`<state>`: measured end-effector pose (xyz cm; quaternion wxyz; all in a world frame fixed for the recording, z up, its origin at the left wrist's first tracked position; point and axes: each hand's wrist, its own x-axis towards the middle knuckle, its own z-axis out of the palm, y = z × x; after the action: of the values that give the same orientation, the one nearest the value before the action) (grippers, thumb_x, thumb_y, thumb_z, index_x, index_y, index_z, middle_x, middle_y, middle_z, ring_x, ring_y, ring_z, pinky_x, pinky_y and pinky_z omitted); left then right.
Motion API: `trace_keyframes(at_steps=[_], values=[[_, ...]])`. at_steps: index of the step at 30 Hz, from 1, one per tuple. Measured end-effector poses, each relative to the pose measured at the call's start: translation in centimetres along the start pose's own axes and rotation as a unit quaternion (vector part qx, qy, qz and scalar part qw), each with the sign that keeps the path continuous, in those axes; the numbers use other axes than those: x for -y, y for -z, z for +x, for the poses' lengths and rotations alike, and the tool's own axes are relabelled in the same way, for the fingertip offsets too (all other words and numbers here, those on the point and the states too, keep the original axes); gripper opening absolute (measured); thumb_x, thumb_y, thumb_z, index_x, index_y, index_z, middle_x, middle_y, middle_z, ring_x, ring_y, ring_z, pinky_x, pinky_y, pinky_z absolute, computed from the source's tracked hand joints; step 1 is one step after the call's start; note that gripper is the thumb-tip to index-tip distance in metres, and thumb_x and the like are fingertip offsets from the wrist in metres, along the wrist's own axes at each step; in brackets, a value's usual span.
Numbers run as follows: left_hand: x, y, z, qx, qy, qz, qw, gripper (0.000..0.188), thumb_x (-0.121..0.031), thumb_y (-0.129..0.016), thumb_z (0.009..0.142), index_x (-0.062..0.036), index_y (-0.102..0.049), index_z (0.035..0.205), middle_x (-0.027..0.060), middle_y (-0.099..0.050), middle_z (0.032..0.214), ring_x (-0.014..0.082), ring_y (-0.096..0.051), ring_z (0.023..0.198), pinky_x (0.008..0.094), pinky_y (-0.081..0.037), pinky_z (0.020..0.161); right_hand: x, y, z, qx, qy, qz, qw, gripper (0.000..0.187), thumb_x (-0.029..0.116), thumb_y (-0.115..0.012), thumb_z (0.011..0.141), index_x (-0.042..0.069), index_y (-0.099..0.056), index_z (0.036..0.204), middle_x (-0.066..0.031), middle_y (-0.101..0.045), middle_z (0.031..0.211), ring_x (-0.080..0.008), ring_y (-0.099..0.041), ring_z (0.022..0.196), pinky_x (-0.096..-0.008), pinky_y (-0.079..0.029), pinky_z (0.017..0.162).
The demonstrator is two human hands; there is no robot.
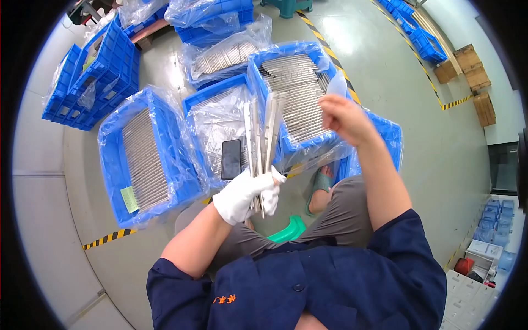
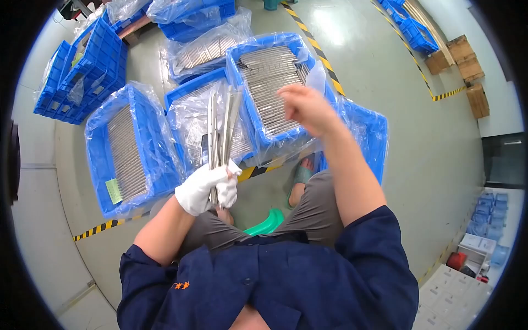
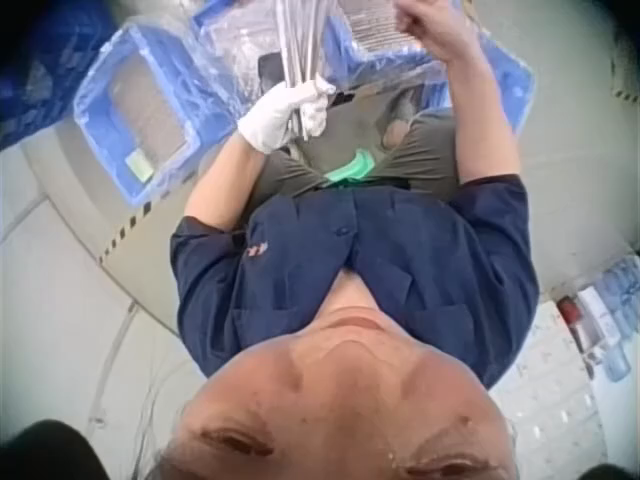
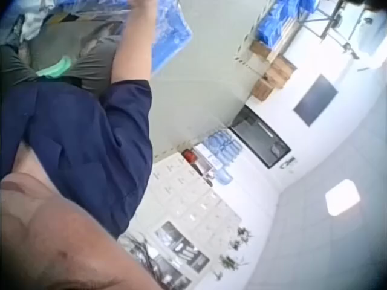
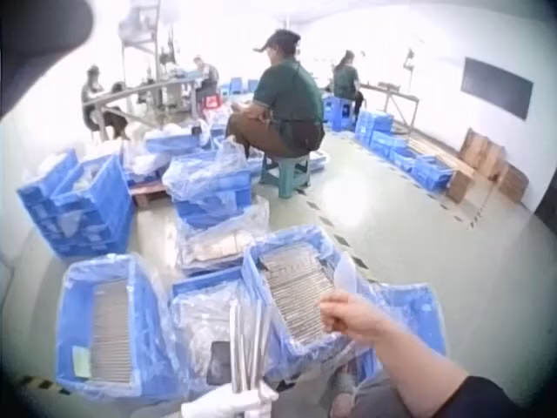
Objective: The person is inspecting and organizing small cylindrical metal rods into blue plastic storage bins.
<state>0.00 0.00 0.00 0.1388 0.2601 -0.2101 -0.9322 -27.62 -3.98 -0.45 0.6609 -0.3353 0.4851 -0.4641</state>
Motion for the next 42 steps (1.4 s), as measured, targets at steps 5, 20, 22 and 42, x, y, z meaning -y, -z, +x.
trace_keyframes(at_steps=[5,20,22,42], values=[[0.5,0.5,0.9,-0.103,0.058,-0.003,0.993,0.018,-0.014,-0.051,0.081,0.001,-0.049,0.092,0.0107,-0.057,0.073,0.0208,-0.06,0.065,0.0315,-0.05,0.056,-4.7,-7.3,-2.2,0.017,0.367,-0.58,0.727,0.039,0.015,-0.059,0.07,0.017,-0.057,0.108,-0.0041,-0.047,0.072,-0.0178,-0.049,0.065,-0.0296,-0.039,0.054],[-0.9,1.2,3.8,-0.229,-0.234,-0.179,0.928,0.046,-0.045,-0.037,0.087,-0.0062,-0.047,0.109,0.0133,-0.055,0.096,0.0259,-0.054,0.088,0.035,-0.045,0.075,-1.7,-9.5,-2.4,-0.077,0.169,0.177,0.966,0.007,0.012,-0.059,0.08,0.008,-0.054,0.079,0.0019,-0.05,0.073,-0.0056,-0.045,0.068,-0.0221,-0.038,0.064],[-1.1,-2.3,4.4,-0.226,-0.181,-0.195,0.937,0.042,-0.046,-0.035,0.087,-0.0092,-0.054,0.097,0.0081,-0.058,0.091,0.0233,-0.055,0.083,0.0343,-0.046,0.073,-2.1,-10.2,-2.9,-0.064,0.152,0.181,0.97,0.008,0.013,-0.059,0.081,0.008,-0.054,0.078,0.0031,-0.049,0.07,-0.0048,-0.044,0.066,-0.021,-0.038,0.062],[1.0,-1.8,2.0,0.12,0.036,-0.013,0.992,0.034,-0.035,-0.053,0.083,-0.0042,-0.047,0.097,-0.0005,-0.041,0.058,0.0098,-0.038,0.045,0.023,-0.031,0.044,-3.1,-10.1,-2.5,0.161,0.031,0.038,0.986,0.018,0.022,-0.06,0.078,0.004,-0.055,0.077,-0.0017,-0.052,0.073,-0.0092,-0.049,0.068,-0.0234,-0.039,0.061]])
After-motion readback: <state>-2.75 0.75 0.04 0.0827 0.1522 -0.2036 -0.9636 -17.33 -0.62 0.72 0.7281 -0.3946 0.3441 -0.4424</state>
